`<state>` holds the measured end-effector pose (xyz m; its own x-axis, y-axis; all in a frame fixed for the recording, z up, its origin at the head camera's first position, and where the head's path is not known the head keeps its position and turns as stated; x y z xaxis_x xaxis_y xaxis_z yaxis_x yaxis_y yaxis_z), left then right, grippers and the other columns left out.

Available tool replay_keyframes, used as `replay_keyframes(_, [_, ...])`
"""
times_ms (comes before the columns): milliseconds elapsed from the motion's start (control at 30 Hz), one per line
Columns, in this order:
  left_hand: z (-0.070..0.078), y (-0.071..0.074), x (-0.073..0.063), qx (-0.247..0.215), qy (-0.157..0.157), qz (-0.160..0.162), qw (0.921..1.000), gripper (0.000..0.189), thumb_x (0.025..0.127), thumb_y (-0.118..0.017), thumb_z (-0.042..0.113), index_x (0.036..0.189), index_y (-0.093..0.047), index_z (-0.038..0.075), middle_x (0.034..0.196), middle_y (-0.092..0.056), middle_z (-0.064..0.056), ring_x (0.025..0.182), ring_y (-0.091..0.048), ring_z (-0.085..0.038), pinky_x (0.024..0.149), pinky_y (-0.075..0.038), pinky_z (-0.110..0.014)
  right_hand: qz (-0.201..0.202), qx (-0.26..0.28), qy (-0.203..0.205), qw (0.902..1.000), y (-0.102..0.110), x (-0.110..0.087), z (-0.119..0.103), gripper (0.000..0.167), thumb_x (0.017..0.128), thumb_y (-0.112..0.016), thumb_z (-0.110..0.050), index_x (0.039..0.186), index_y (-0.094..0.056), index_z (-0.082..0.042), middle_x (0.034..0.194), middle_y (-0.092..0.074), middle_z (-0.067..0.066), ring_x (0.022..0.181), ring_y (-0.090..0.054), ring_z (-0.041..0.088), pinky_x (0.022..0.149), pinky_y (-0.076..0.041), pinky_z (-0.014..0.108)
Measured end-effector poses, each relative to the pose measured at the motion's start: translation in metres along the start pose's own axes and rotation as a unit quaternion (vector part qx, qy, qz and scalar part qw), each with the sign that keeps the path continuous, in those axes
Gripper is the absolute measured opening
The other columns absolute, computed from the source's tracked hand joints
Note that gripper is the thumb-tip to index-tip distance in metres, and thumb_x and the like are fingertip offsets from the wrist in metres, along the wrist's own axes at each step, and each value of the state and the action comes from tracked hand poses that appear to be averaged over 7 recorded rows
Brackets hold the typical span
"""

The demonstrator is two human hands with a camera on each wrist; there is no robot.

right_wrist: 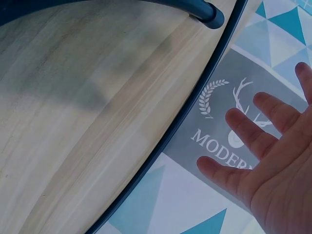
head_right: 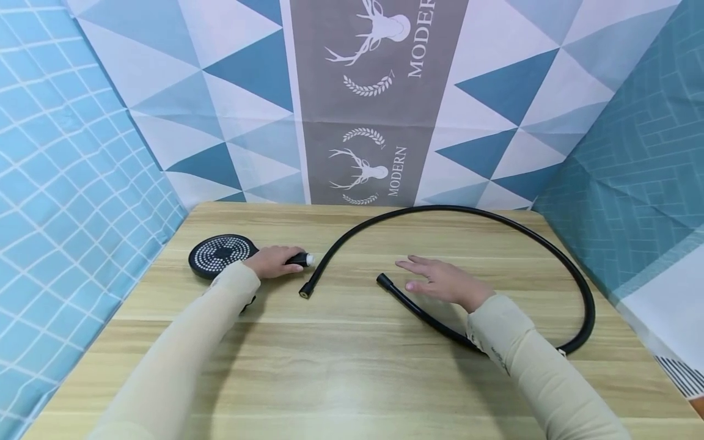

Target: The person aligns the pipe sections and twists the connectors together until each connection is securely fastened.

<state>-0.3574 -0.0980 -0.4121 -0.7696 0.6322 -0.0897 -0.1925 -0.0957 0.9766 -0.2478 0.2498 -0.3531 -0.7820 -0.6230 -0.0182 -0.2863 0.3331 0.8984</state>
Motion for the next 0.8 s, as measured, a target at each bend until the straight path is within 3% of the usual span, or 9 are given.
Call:
replay_keyframes(100, [0.002, 0.000, -0.003, 0.019, 0.006, -0.006, 0.9998, 0.048, 0.098, -0.053, 0.035, 0.138, -0.046, 0.009, 0.122, -0.058, -0.022, 0.106, -0.057, -0.038, 0.086, -0.044, -0.054, 0.002, -0.001, -0.003, 1.0000, 0.000, -0.001, 0.000, 0.065, 0.099, -0.045, -0.047, 0.144, -0.039, -0.001, 0.143, -0.033, 0.034, 0.129, -0.033, 0.053, 0.100, -0.026, 0.067])
replay_keyframes(267, [0.004, 0.000, -0.006, 0.026, 0.012, -0.013, 0.9995, 0.049, 0.099, -0.052, 0.036, 0.140, -0.043, 0.011, 0.121, -0.058, -0.024, 0.107, -0.056, -0.041, 0.086, -0.043, -0.057, 0.004, 0.003, -0.003, 1.0000, -0.002, -0.001, 0.001, 0.063, 0.100, -0.044, -0.046, 0.144, -0.039, -0.001, 0.144, -0.033, 0.034, 0.130, -0.032, 0.053, 0.100, -0.025, 0.067])
replay_keyframes(400, [-0.002, -0.005, -0.008, 0.030, 0.012, -0.021, 0.9993, 0.048, 0.099, -0.051, 0.037, 0.139, -0.042, 0.012, 0.116, -0.061, -0.021, 0.103, -0.060, -0.037, 0.082, -0.046, -0.054, 0.001, 0.003, 0.004, 1.0000, -0.004, 0.000, 0.000, 0.061, 0.100, -0.043, -0.045, 0.144, -0.040, -0.002, 0.144, -0.034, 0.033, 0.130, -0.032, 0.053, 0.100, -0.025, 0.068])
replay_keyframes(533, [-0.009, -0.002, -0.014, 0.062, -0.007, -0.016, 0.9979, 0.047, 0.099, -0.052, 0.036, 0.138, -0.045, 0.010, 0.113, -0.062, -0.021, 0.101, -0.061, -0.036, 0.081, -0.048, -0.052, 0.007, -0.004, 0.009, 0.9999, -0.005, 0.002, -0.002, 0.062, 0.099, -0.045, -0.045, 0.144, -0.040, -0.002, 0.144, -0.033, 0.033, 0.129, -0.033, 0.054, 0.099, -0.027, 0.068])
replay_keyframes(700, [-0.012, 0.017, -0.022, 0.077, -0.027, 0.033, 0.9961, 0.046, 0.099, -0.053, 0.033, 0.137, -0.047, 0.008, 0.105, -0.064, -0.022, 0.091, -0.064, -0.036, 0.079, -0.049, -0.050, 0.014, -0.021, 0.010, 0.9996, -0.006, 0.009, -0.007, 0.059, 0.098, -0.051, -0.040, 0.144, -0.041, -0.005, 0.148, -0.027, 0.030, 0.131, -0.030, 0.052, 0.100, -0.026, 0.067])
replay_keyframes(800, [-0.006, 0.032, -0.027, 0.087, -0.033, 0.041, 0.9948, 0.048, 0.099, -0.052, 0.036, 0.138, -0.047, 0.009, 0.101, -0.065, -0.019, 0.085, -0.064, -0.033, 0.076, -0.050, -0.049, 0.015, -0.025, 0.014, 0.9995, -0.006, 0.015, -0.012, 0.058, 0.097, -0.053, -0.038, 0.144, -0.042, -0.006, 0.150, -0.025, 0.028, 0.133, -0.029, 0.050, 0.101, -0.026, 0.066])
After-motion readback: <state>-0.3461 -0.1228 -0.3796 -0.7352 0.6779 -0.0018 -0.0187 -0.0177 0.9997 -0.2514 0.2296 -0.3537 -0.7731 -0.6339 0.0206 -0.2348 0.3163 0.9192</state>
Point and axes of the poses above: each hand's wrist, its own x-axis towards the middle knuckle, its own y-axis out of the back of the hand, z = x × y, the point moved 4 cm from there along x, towards the middle knuckle
